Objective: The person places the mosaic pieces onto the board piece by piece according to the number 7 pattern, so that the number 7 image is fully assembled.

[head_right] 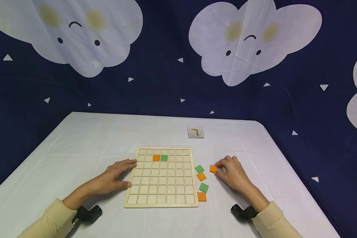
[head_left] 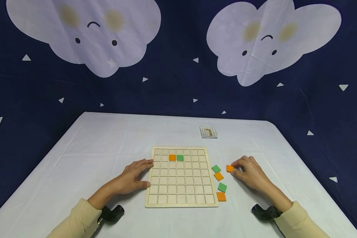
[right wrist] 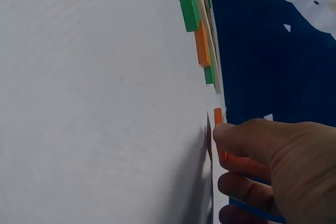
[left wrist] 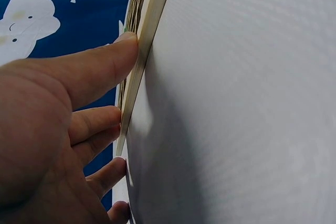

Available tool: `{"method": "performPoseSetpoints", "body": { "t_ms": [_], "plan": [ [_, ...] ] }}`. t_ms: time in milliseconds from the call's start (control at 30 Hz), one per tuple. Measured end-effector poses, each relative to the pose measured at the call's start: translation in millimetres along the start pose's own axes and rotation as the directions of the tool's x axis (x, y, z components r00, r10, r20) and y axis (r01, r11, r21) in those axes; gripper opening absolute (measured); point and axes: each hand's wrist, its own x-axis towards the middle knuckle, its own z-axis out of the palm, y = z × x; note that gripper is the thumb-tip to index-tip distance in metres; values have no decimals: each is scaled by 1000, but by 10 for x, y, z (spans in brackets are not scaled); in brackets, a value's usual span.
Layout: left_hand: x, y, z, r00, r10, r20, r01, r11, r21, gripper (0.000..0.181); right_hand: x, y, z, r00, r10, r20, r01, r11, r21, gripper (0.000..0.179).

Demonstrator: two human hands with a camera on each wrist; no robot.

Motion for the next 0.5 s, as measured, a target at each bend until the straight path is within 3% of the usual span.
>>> {"method": "performPoseSetpoints", "body": {
  "t_ms": [500],
  "plan": [
    [-2,5,-1,1000,3,0,-3,1000,3,67,106,-242,-7,999,4,52,-5,1000,23,21]
  ]
}}
